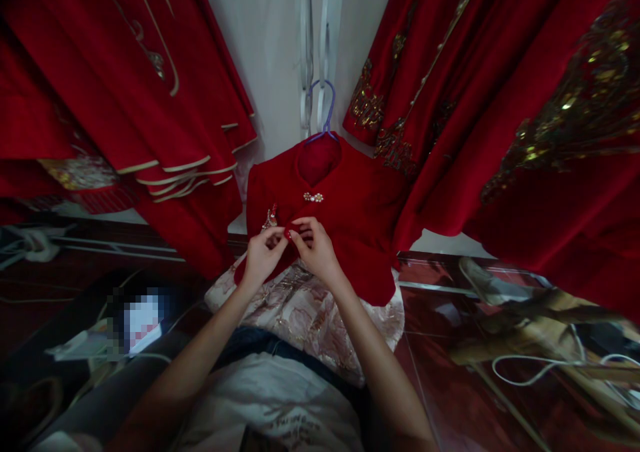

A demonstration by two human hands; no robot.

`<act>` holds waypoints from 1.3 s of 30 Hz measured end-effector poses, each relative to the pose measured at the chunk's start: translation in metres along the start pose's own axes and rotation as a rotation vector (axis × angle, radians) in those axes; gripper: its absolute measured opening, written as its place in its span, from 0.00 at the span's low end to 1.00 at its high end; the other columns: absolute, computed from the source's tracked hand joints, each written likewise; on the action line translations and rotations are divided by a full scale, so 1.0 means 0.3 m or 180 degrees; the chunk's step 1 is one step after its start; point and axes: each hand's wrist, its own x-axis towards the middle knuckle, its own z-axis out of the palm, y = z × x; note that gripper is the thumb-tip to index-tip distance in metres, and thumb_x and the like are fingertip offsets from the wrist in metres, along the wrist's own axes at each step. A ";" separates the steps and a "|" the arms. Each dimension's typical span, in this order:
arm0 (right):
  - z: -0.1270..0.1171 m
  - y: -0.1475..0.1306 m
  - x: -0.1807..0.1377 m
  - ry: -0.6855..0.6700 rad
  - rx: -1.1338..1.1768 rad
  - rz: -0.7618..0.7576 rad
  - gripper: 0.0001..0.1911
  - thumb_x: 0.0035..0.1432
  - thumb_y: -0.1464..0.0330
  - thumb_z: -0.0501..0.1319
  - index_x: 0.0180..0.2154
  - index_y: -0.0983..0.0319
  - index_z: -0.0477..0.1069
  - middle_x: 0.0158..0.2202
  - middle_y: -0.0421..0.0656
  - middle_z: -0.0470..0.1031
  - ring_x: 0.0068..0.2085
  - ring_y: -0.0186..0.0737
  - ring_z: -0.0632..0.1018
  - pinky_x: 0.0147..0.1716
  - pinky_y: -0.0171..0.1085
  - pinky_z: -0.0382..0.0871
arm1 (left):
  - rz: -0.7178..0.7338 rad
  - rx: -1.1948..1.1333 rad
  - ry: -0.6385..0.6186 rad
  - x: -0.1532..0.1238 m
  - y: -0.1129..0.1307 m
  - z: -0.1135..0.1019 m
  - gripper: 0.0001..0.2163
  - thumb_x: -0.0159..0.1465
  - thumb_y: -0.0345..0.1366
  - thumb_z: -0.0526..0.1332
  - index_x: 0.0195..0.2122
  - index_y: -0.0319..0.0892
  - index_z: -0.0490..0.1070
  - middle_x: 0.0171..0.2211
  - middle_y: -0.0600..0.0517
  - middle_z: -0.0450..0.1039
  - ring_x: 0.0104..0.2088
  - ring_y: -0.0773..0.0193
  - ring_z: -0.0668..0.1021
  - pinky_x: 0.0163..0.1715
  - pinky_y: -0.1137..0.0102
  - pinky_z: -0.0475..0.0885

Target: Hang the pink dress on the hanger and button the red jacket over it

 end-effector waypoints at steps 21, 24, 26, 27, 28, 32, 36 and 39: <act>0.054 0.040 0.123 0.0570 0.0688 0.0164 0.18 0.47 0.63 0.68 0.39 0.59 0.65 0.30 0.37 0.67 0.30 0.33 0.71 0.32 0.35 0.68 | -0.0198 -0.1147 0.0286 0.164 -0.150 -0.018 0.25 0.42 0.35 0.73 0.42 0.43 0.67 0.38 0.51 0.73 0.39 0.65 0.76 0.45 0.66 0.70; 0.080 0.069 0.174 0.0733 0.0422 0.0002 0.17 0.49 0.63 0.66 0.39 0.59 0.66 0.30 0.37 0.67 0.30 0.33 0.71 0.32 0.35 0.68 | -0.0318 -0.1376 0.0185 0.170 -0.138 -0.032 0.22 0.43 0.32 0.72 0.41 0.42 0.70 0.37 0.51 0.76 0.37 0.65 0.77 0.45 0.66 0.71; 0.096 0.088 0.195 0.0750 0.0282 -0.0041 0.16 0.50 0.63 0.66 0.40 0.59 0.66 0.30 0.37 0.67 0.30 0.33 0.71 0.32 0.35 0.69 | -0.0333 -0.1422 0.0173 0.170 -0.131 -0.041 0.21 0.45 0.31 0.70 0.41 0.41 0.72 0.38 0.50 0.77 0.38 0.65 0.78 0.46 0.65 0.71; 0.102 0.095 0.201 0.0754 0.0222 -0.0056 0.16 0.50 0.63 0.65 0.40 0.59 0.66 0.30 0.37 0.68 0.30 0.33 0.72 0.33 0.35 0.69 | -0.0326 -0.1416 0.0165 0.169 -0.127 -0.045 0.20 0.45 0.31 0.70 0.42 0.41 0.73 0.39 0.50 0.77 0.39 0.64 0.78 0.48 0.65 0.71; 0.108 0.099 0.204 0.0768 0.0168 -0.0068 0.15 0.51 0.63 0.65 0.40 0.60 0.66 0.30 0.37 0.68 0.30 0.33 0.72 0.33 0.35 0.69 | -0.0318 -0.1407 0.0165 0.168 -0.123 -0.047 0.20 0.46 0.31 0.70 0.42 0.40 0.74 0.40 0.49 0.78 0.40 0.64 0.78 0.49 0.65 0.71; 0.126 0.097 0.198 0.0860 -0.0032 -0.0153 0.13 0.53 0.64 0.63 0.41 0.60 0.65 0.31 0.38 0.69 0.31 0.33 0.72 0.33 0.35 0.70 | -0.0325 -0.1378 0.0268 0.168 -0.109 -0.046 0.17 0.49 0.35 0.70 0.41 0.39 0.76 0.40 0.47 0.79 0.41 0.62 0.80 0.52 0.62 0.71; 0.138 0.085 0.184 0.0950 -0.0217 -0.0241 0.12 0.56 0.65 0.61 0.41 0.60 0.64 0.32 0.40 0.69 0.31 0.34 0.72 0.33 0.35 0.70 | -0.0207 -0.1083 0.0429 0.174 -0.106 -0.038 0.15 0.51 0.37 0.69 0.39 0.37 0.77 0.38 0.45 0.80 0.38 0.61 0.81 0.49 0.62 0.74; 0.145 0.082 0.176 0.0991 -0.0303 -0.0325 0.11 0.58 0.64 0.59 0.42 0.60 0.64 0.33 0.41 0.70 0.33 0.35 0.73 0.35 0.35 0.70 | -0.0093 -0.0859 0.0498 0.180 -0.112 -0.034 0.12 0.53 0.35 0.67 0.38 0.37 0.78 0.39 0.45 0.80 0.38 0.61 0.81 0.47 0.63 0.75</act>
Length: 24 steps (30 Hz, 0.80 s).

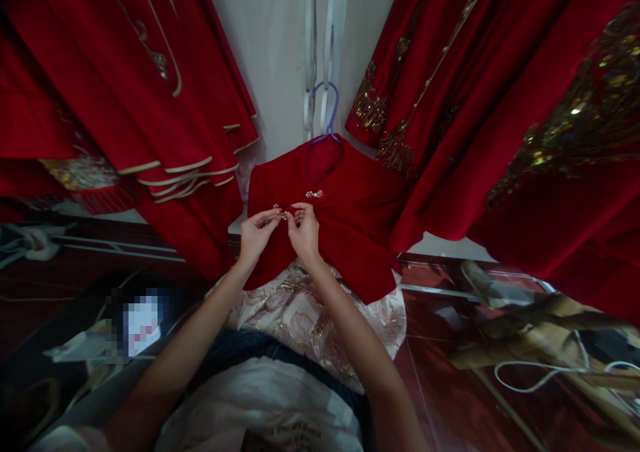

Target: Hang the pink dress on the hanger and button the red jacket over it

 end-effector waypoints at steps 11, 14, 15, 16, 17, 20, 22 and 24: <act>0.003 0.000 0.002 0.0076 -0.0165 -0.0336 0.07 0.60 0.68 0.56 0.41 0.61 0.63 0.36 0.44 0.70 0.35 0.37 0.72 0.39 0.37 0.69 | 0.0313 0.0609 -0.0482 0.032 0.007 -0.036 0.11 0.56 0.36 0.65 0.37 0.38 0.80 0.37 0.46 0.81 0.37 0.59 0.82 0.44 0.62 0.77; 0.001 0.000 0.005 0.0047 -0.0243 -0.0312 0.06 0.60 0.68 0.55 0.41 0.61 0.63 0.38 0.45 0.70 0.36 0.37 0.72 0.40 0.37 0.69 | 0.0313 0.0611 -0.0537 0.038 0.015 -0.041 0.10 0.55 0.35 0.65 0.38 0.39 0.80 0.38 0.46 0.81 0.38 0.59 0.82 0.45 0.62 0.77; 0.001 -0.001 0.006 0.0036 -0.0262 -0.0317 0.06 0.60 0.68 0.55 0.41 0.61 0.63 0.38 0.45 0.70 0.36 0.37 0.72 0.40 0.37 0.69 | 0.0310 0.0633 -0.0529 0.041 0.015 -0.041 0.10 0.55 0.34 0.65 0.37 0.39 0.80 0.38 0.46 0.81 0.38 0.59 0.82 0.45 0.62 0.77; 0.001 0.000 0.007 0.0029 -0.0272 -0.0333 0.06 0.60 0.69 0.55 0.41 0.61 0.63 0.38 0.45 0.70 0.36 0.37 0.72 0.40 0.37 0.69 | 0.0307 0.0667 -0.0537 0.044 0.015 -0.040 0.09 0.55 0.33 0.65 0.37 0.39 0.80 0.37 0.46 0.81 0.37 0.59 0.82 0.44 0.62 0.77; 0.001 0.000 0.007 0.0025 -0.0273 -0.0355 0.06 0.60 0.69 0.55 0.41 0.61 0.63 0.38 0.45 0.70 0.36 0.38 0.72 0.40 0.38 0.69 | 0.0311 0.0718 -0.0563 0.049 0.016 -0.039 0.09 0.55 0.32 0.65 0.37 0.39 0.80 0.37 0.46 0.81 0.37 0.58 0.82 0.44 0.62 0.77; 0.001 0.002 0.011 0.0016 -0.0294 -0.0407 0.06 0.60 0.69 0.54 0.41 0.61 0.64 0.39 0.46 0.70 0.36 0.38 0.72 0.40 0.38 0.69 | 0.0437 0.1091 -0.0675 0.064 0.022 -0.037 0.09 0.56 0.31 0.63 0.37 0.40 0.79 0.37 0.46 0.81 0.37 0.58 0.82 0.42 0.63 0.77; 0.000 0.003 0.013 0.0005 -0.0350 -0.0427 0.06 0.60 0.70 0.54 0.41 0.61 0.64 0.39 0.46 0.70 0.37 0.38 0.72 0.41 0.39 0.69 | 0.0590 0.1422 -0.0797 0.076 0.030 -0.040 0.09 0.57 0.31 0.61 0.37 0.42 0.79 0.37 0.48 0.81 0.36 0.59 0.82 0.41 0.64 0.76; -0.001 0.003 0.015 -0.0013 -0.0405 -0.0456 0.06 0.60 0.70 0.54 0.41 0.61 0.64 0.39 0.46 0.70 0.37 0.39 0.72 0.42 0.39 0.69 | 0.0726 0.1676 -0.0966 0.088 0.037 -0.045 0.09 0.57 0.30 0.61 0.36 0.44 0.79 0.36 0.49 0.81 0.34 0.60 0.81 0.40 0.65 0.76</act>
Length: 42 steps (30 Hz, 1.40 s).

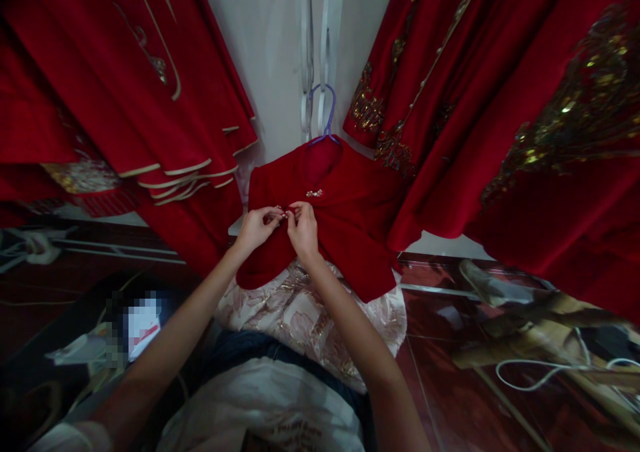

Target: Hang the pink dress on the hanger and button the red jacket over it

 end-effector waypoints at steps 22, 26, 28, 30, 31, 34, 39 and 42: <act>-0.028 0.006 0.006 -0.0401 -0.0426 -0.0250 0.04 0.60 0.71 0.55 0.38 0.58 0.66 0.39 0.46 0.69 0.39 0.41 0.72 0.44 0.41 0.70 | 0.0812 0.1012 -0.0038 0.005 -0.016 0.009 0.06 0.59 0.31 0.60 0.39 0.42 0.68 0.43 0.44 0.63 0.49 0.51 0.67 0.52 0.57 0.64; -0.094 0.011 0.005 -0.0754 0.0096 0.0090 0.06 0.57 0.68 0.59 0.38 0.59 0.67 0.36 0.43 0.73 0.34 0.37 0.75 0.39 0.39 0.73 | 0.0599 0.0749 0.0291 -0.036 -0.007 0.008 0.12 0.61 0.32 0.59 0.45 0.41 0.65 0.44 0.44 0.64 0.47 0.55 0.70 0.50 0.59 0.67; -0.171 0.021 -0.013 -0.0990 0.0332 0.0361 0.07 0.58 0.66 0.59 0.39 0.59 0.68 0.34 0.42 0.75 0.34 0.37 0.77 0.37 0.39 0.74 | 0.0246 0.0546 0.0372 -0.078 -0.021 0.006 0.11 0.61 0.36 0.60 0.44 0.41 0.66 0.42 0.45 0.67 0.42 0.57 0.73 0.46 0.61 0.70; -0.267 0.041 -0.040 -0.1154 0.0309 0.0552 0.09 0.58 0.64 0.60 0.40 0.59 0.69 0.36 0.43 0.77 0.36 0.37 0.78 0.36 0.39 0.74 | -0.0153 0.0309 0.0160 -0.134 -0.038 0.003 0.09 0.62 0.40 0.60 0.40 0.42 0.67 0.37 0.47 0.70 0.36 0.59 0.75 0.41 0.63 0.72; -0.315 0.054 -0.053 -0.1249 0.0253 0.0683 0.08 0.57 0.64 0.60 0.39 0.59 0.70 0.35 0.43 0.77 0.35 0.37 0.78 0.35 0.39 0.74 | -0.0283 0.0199 -0.0041 -0.164 -0.043 0.001 0.10 0.62 0.42 0.60 0.38 0.42 0.67 0.35 0.48 0.71 0.34 0.60 0.76 0.39 0.64 0.72; -0.422 0.098 -0.079 -0.1903 0.0051 0.1005 0.08 0.54 0.63 0.63 0.35 0.60 0.72 0.29 0.42 0.77 0.29 0.38 0.77 0.29 0.38 0.71 | -0.0318 0.0011 -0.0550 -0.247 -0.038 0.007 0.11 0.60 0.43 0.62 0.39 0.44 0.67 0.34 0.51 0.73 0.34 0.62 0.76 0.37 0.67 0.72; -0.390 0.120 -0.097 -0.2139 -0.0233 0.0853 0.14 0.48 0.64 0.67 0.37 0.61 0.70 0.30 0.42 0.74 0.30 0.38 0.75 0.30 0.37 0.69 | -0.0345 0.0157 -0.0493 -0.312 0.013 0.061 0.10 0.58 0.34 0.62 0.41 0.44 0.65 0.37 0.51 0.70 0.36 0.62 0.75 0.38 0.67 0.72; -0.301 0.105 -0.120 -0.1756 -0.0757 0.0415 0.16 0.44 0.73 0.65 0.37 0.61 0.65 0.33 0.42 0.70 0.33 0.37 0.72 0.34 0.36 0.67 | -0.0464 0.0775 -0.0389 -0.310 0.038 0.094 0.10 0.58 0.31 0.61 0.41 0.42 0.64 0.39 0.48 0.67 0.37 0.61 0.75 0.40 0.65 0.71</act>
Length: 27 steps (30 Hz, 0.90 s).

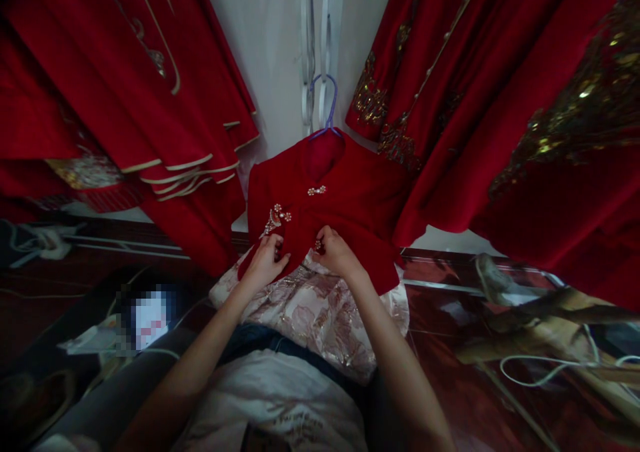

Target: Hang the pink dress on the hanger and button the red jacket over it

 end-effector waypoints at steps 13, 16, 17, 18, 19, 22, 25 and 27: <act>-0.206 -0.160 -0.054 -0.0692 0.1249 -0.0221 0.11 0.48 0.73 0.59 0.36 0.59 0.61 0.33 0.36 0.65 0.30 0.30 0.68 0.29 0.30 0.63 | 0.0279 -0.0917 0.0469 0.036 0.059 -0.037 0.11 0.52 0.24 0.60 0.35 0.42 0.65 0.33 0.54 0.67 0.32 0.67 0.72 0.34 0.72 0.69; -0.185 -0.217 -0.067 -0.0992 0.1778 -0.0189 0.13 0.48 0.73 0.62 0.36 0.59 0.61 0.35 0.36 0.65 0.31 0.29 0.70 0.29 0.30 0.64 | 0.0185 -0.1331 0.0072 -0.003 0.037 0.045 0.15 0.52 0.23 0.61 0.40 0.41 0.66 0.38 0.52 0.67 0.31 0.69 0.73 0.32 0.73 0.72; -0.161 -0.222 -0.065 -0.0967 0.1837 -0.0147 0.14 0.47 0.72 0.63 0.36 0.59 0.61 0.35 0.36 0.65 0.31 0.29 0.70 0.29 0.30 0.65 | 0.0169 -0.1327 0.0117 -0.013 0.033 0.061 0.15 0.52 0.23 0.61 0.41 0.41 0.66 0.39 0.51 0.67 0.31 0.69 0.74 0.33 0.73 0.72; -0.132 -0.220 -0.060 -0.0871 0.1824 -0.0099 0.15 0.47 0.71 0.64 0.36 0.59 0.61 0.34 0.37 0.66 0.31 0.29 0.70 0.29 0.30 0.66 | 0.0164 -0.1265 0.0216 -0.021 0.031 0.069 0.15 0.54 0.23 0.60 0.42 0.41 0.67 0.40 0.51 0.66 0.32 0.69 0.74 0.34 0.72 0.73; -0.100 -0.212 -0.053 -0.0720 0.1747 -0.0042 0.15 0.46 0.70 0.65 0.36 0.59 0.62 0.34 0.37 0.67 0.31 0.30 0.71 0.30 0.31 0.67 | 0.0165 -0.1175 0.0325 -0.027 0.031 0.069 0.14 0.55 0.24 0.60 0.42 0.42 0.67 0.40 0.51 0.66 0.32 0.69 0.74 0.34 0.72 0.73; -0.012 -0.173 -0.026 -0.0184 0.1407 0.0182 0.18 0.44 0.69 0.67 0.37 0.59 0.62 0.33 0.37 0.70 0.29 0.31 0.73 0.31 0.33 0.69 | 0.0187 -0.0944 0.0553 -0.034 0.038 0.041 0.13 0.58 0.26 0.60 0.44 0.43 0.67 0.38 0.53 0.65 0.31 0.70 0.73 0.34 0.73 0.72; 0.041 -0.148 -0.005 0.0091 0.1154 0.0332 0.18 0.42 0.70 0.67 0.37 0.60 0.64 0.31 0.36 0.70 0.28 0.31 0.73 0.29 0.33 0.70 | 0.0212 -0.0907 0.0741 -0.035 0.047 0.014 0.10 0.60 0.29 0.60 0.43 0.44 0.68 0.32 0.55 0.66 0.30 0.70 0.73 0.32 0.74 0.71; 0.059 -0.144 0.002 0.0192 0.1070 0.0377 0.17 0.42 0.71 0.68 0.36 0.60 0.65 0.29 0.36 0.70 0.28 0.32 0.74 0.28 0.32 0.70 | 0.0180 -0.0966 0.0868 -0.036 0.050 0.007 0.07 0.62 0.31 0.60 0.41 0.43 0.67 0.30 0.55 0.68 0.29 0.70 0.73 0.31 0.75 0.71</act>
